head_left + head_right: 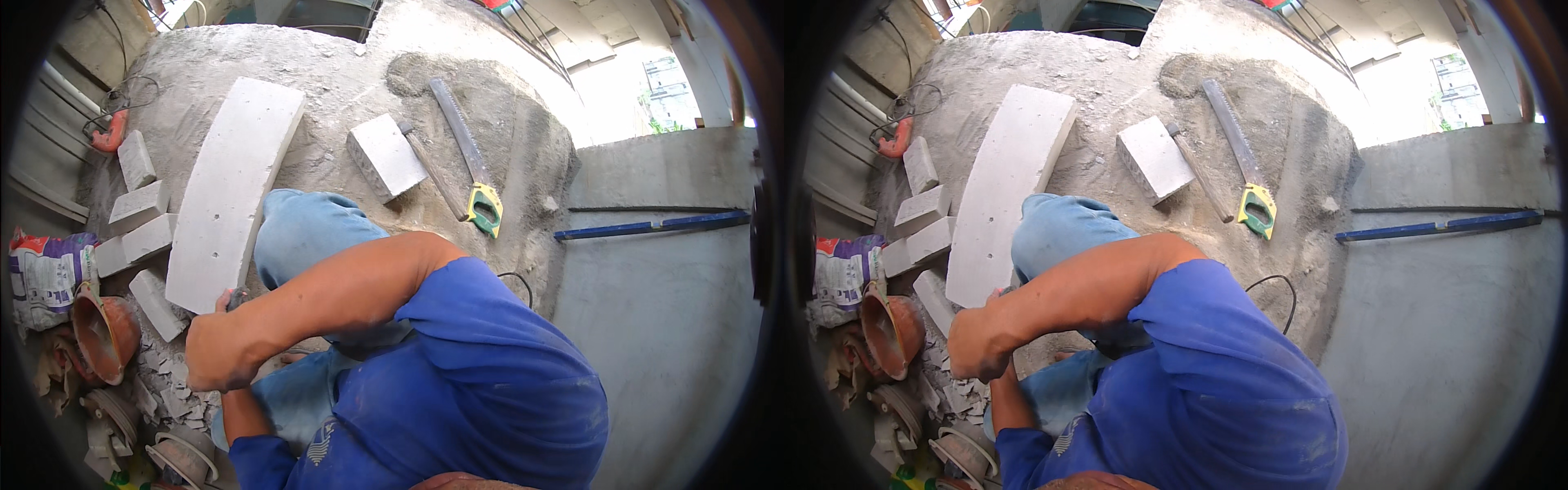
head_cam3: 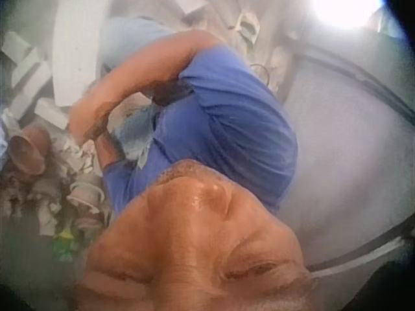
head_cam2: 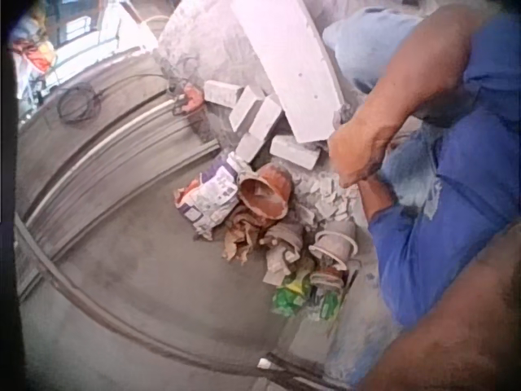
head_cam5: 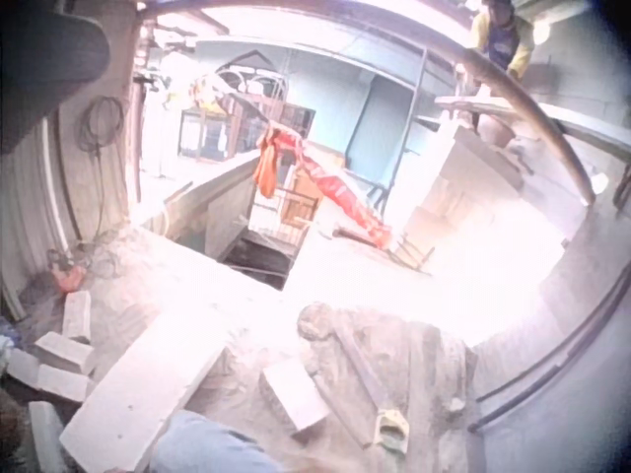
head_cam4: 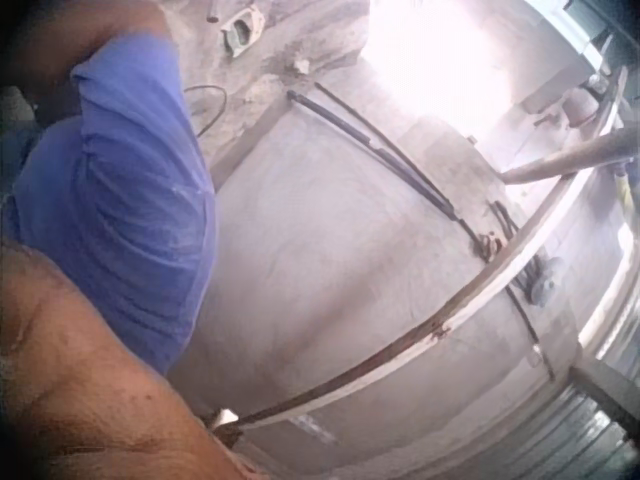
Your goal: The person sits on the floor and uses a hand saw to cut a white rectangular tile into smaller pieces. After sawing, the person uses a hammer to break the tile along the cut line and then measures the resulting pieces with a tape measure.
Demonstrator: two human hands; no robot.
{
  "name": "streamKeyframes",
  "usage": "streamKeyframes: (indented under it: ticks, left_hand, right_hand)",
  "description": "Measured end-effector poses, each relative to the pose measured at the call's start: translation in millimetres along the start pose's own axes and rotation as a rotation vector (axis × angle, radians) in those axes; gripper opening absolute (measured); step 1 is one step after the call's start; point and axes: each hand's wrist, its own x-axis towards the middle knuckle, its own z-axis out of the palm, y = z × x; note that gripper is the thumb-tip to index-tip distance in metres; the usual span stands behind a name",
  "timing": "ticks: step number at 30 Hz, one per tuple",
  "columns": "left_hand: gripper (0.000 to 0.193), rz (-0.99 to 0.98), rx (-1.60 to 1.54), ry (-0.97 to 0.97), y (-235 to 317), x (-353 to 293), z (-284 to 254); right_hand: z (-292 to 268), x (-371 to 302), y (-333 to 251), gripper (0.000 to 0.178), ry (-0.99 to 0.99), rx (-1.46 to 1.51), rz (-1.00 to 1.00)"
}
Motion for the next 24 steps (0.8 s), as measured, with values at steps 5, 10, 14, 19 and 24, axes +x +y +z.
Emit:
streamKeyframes:
  ticks: [5,10,14,19,24]
  left_hand:
    - [0.042,0.035,0.051,0.002,-4.0,7.4,-21.2]
    - [0.045,0.069,0.093,-0.020,-7.9,24.9,-30.9]
    - [0.048,0.128,0.135,-0.064,-14.6,47.5,-49.5]
    - [0.046,0.143,0.187,-0.065,-5.5,48.3,-25.2]
    - [0.046,0.129,0.192,-0.063,-4.0,42.5,-13.4]
  right_hand:
    - [0.7,1.1,14.9,0.013,-0.034,0.010,0.047]
    - [-14.4,-10.7,19.0,0.015,-0.134,-0.009,0.060]
    - [-57.9,-32.6,18.2,0.027,0.021,0.055,0.148]
    - [-89.3,-153.9,55.8,0.031,0.900,0.417,0.585]
    - [-38.7,-317.5,76.7,0.032,1.024,0.033,1.387]
